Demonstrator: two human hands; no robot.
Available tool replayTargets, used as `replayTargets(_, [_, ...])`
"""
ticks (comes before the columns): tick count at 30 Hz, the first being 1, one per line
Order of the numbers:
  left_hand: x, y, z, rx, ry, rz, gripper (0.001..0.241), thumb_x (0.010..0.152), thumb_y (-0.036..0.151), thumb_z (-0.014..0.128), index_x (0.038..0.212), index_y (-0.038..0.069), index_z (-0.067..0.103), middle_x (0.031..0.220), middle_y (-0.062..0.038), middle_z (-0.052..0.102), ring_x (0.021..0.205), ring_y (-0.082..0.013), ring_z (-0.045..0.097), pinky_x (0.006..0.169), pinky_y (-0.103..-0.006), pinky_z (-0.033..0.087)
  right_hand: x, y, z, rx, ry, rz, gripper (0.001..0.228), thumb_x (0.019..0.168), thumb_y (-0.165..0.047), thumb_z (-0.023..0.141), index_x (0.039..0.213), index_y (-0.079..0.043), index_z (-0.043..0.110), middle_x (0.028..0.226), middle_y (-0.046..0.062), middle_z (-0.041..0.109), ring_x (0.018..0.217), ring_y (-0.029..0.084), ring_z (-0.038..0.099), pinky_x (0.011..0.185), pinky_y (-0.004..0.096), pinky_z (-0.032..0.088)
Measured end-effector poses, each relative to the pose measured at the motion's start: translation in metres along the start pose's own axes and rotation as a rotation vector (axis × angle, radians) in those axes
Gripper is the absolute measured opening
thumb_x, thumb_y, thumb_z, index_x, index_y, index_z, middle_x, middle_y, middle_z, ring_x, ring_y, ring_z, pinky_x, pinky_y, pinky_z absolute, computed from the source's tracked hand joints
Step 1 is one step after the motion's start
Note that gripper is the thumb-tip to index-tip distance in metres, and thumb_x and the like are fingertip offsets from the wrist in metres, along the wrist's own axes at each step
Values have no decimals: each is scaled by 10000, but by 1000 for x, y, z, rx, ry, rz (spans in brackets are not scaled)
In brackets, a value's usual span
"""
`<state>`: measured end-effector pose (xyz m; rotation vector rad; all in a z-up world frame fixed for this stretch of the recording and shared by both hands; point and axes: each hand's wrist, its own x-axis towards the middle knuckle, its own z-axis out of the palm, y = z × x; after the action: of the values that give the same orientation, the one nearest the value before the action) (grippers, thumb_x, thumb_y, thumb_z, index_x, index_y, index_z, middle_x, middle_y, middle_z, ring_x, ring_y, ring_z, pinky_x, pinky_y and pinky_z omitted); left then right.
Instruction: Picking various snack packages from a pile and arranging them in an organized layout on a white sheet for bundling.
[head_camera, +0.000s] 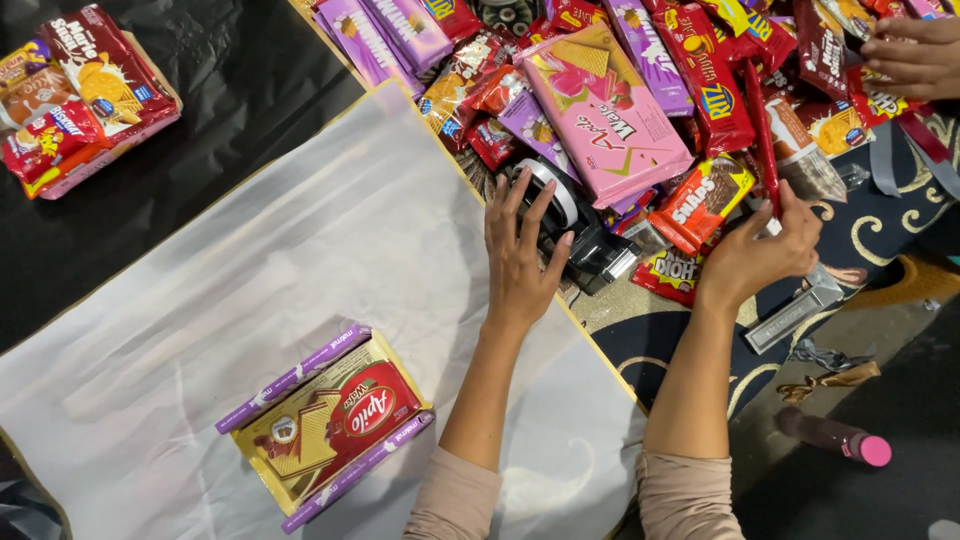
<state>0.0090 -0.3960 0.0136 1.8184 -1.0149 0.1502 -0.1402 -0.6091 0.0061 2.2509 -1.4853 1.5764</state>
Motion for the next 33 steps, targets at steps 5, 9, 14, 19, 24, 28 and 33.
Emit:
replayTargets(5, [0,-1,1,-28,5,3,531,1096,304,551,1581,220,354,1682,-74,281,1627,-386,187,1329,-600,233,11,-33,-17,118,260,-134,218,1107,-141,559,1208,-45,727,1010,141,660,932,282,626,747,428,500])
replayTargets(9, [4,2,-3,-40,18,2,507,1100,345,522,1568,220,372,1678,-120,272,1621,-424,177,1332,-611,212,6,-72,-27,249,347,-210,192,1100,-117,570,1188,-7,700,1001,167,581,954,327,598,787,452,519])
replayTargets(14, [7,2,-5,-181,148,40,394,1074,421,475,1385,217,606,1389,1,427,1256,-240,372,1113,-407,351,-28,-68,-13,483,488,-584,123,932,55,728,887,-1,827,893,159,619,742,306,548,670,447,461])
replayTargets(19, [5,-7,-4,-523,89,-16,457,1057,408,500,1343,79,636,1285,-91,570,1225,-276,550,1053,-397,473,-40,-83,-26,580,360,-728,147,947,-172,817,809,-203,855,883,51,718,814,257,554,745,407,443])
replayTargets(24, [1,-4,12,-926,49,-116,516,1006,363,604,1372,-1,600,1322,-149,611,1246,-279,615,1058,-428,514,-37,-96,-25,699,150,-816,166,963,-326,771,812,-304,836,930,-6,767,851,216,564,794,373,415])
replayTargets(28, [6,6,2,-950,52,-303,564,1038,215,625,1523,-1,435,1325,-167,628,1178,-220,646,1037,-422,532,-46,-90,-16,859,98,-831,349,876,-613,721,789,-293,830,834,25,807,742,216,641,713,353,479])
replayTargets(33, [8,10,-6,-839,43,-417,594,1043,206,618,1567,44,391,1272,-166,668,1065,-180,693,960,-392,580,-29,-67,-2,791,378,-614,444,1074,-409,551,814,-62,648,747,182,764,653,306,594,658,441,484])
